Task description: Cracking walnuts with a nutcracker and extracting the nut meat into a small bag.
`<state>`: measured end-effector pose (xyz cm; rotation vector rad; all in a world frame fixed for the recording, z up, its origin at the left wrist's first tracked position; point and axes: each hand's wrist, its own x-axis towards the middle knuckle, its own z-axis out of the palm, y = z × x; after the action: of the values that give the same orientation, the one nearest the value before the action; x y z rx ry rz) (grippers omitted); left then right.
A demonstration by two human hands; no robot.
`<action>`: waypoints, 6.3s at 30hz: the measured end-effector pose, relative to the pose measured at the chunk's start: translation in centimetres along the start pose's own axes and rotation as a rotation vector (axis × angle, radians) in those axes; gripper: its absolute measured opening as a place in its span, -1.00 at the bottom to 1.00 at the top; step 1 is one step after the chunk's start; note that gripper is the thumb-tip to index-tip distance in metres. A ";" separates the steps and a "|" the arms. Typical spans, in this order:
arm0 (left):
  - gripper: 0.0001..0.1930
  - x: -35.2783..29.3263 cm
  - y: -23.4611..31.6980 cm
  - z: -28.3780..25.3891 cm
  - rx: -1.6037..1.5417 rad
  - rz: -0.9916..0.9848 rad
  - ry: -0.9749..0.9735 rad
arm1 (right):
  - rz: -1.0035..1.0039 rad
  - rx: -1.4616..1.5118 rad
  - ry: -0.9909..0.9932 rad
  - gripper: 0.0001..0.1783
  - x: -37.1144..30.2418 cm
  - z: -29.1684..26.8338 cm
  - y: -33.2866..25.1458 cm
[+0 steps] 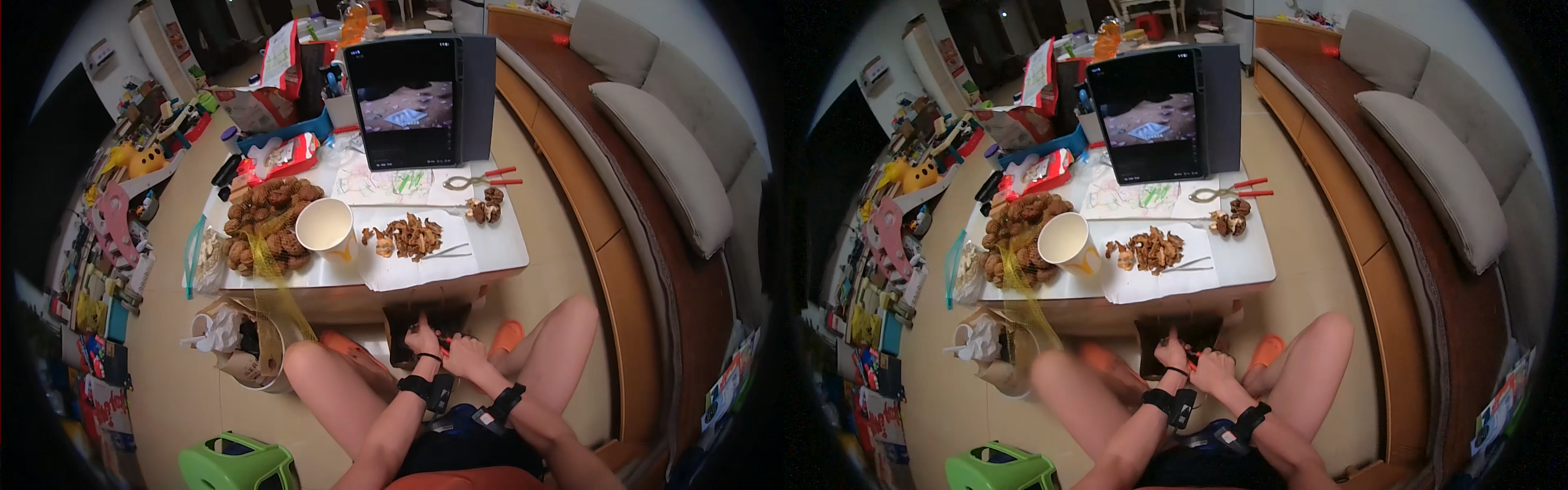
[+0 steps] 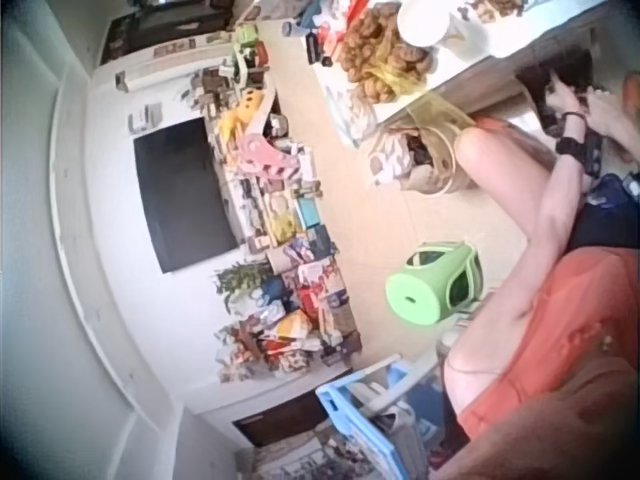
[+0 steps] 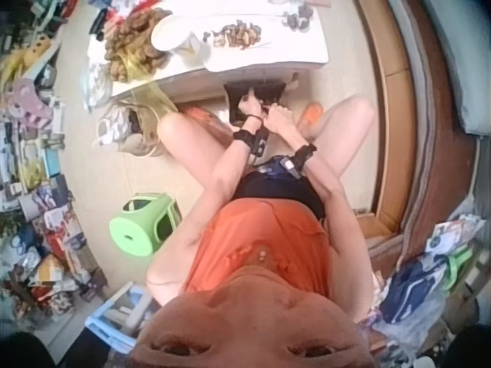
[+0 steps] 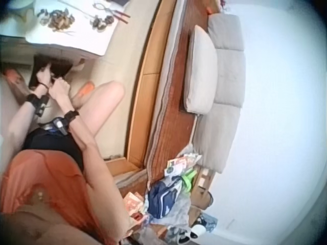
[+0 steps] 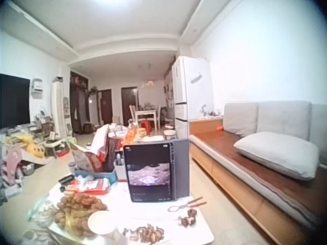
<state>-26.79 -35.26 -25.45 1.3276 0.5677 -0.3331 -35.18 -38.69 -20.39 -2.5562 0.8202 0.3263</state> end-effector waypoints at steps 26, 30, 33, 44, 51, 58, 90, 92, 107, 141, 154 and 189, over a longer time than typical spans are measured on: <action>-0.70 0.9 1.9 -3.9 -0.149 -0.408 -0.616 | 0.179 0.286 -0.373 -0.37 1.3 -1.7 1.7; -0.72 0.8 2.9 -4.5 -0.151 -0.345 -0.632 | 0.175 0.380 -0.546 -0.22 1.1 -4.0 0.3; -0.75 2.3 1.8 -5.4 -0.192 -0.336 -0.690 | 0.071 0.533 -0.330 -0.27 1.2 -2.3 0.6; -0.67 2.1 0.7 -6.8 -0.195 -0.441 -0.759 | -0.015 0.195 -0.339 -0.04 -1.0 -3.8 0.3; -0.60 -0.2 3.1 -5.4 0.127 -0.311 -0.749 | -0.044 0.119 -0.371 -0.02 -1.3 -4.0 0.5; -0.75 0.3 2.8 -4.7 0.099 -0.311 -0.649 | -0.049 0.034 -0.418 0.03 -1.2 -5.7 -1.0; -0.69 0.5 -0.7 -0.8 -0.136 -0.174 -0.061 | -0.083 -0.042 -0.152 -0.40 0.9 0.2 0.2; -0.67 0.5 -0.5 -0.5 -0.140 -0.187 -0.017 | -0.082 -0.047 -0.169 -0.40 1.1 0.2 0.3; -0.62 0.7 1.3 -1.1 -0.149 -0.009 0.071 | -0.130 -0.050 0.185 -0.48 0.2 2.2 -1.2; -0.61 3.0 -1.7 -4.3 0.151 -0.403 -0.306 | 0.063 0.042 -0.363 -0.12 0.9 -0.3 0.1; -0.72 2.2 3.1 -6.4 0.092 -0.408 -0.806 | -0.092 0.050 -0.164 -0.10 -0.9 -3.9 -0.9; -0.64 1.0 5.6 -5.3 0.112 -0.455 -0.757 | -0.119 0.460 -0.086 -0.42 -2.7 -4.3 2.3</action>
<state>-24.03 -28.77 -22.22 1.0563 0.1963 -1.1934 -38.30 -41.01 -16.46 -2.1330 0.6230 0.1818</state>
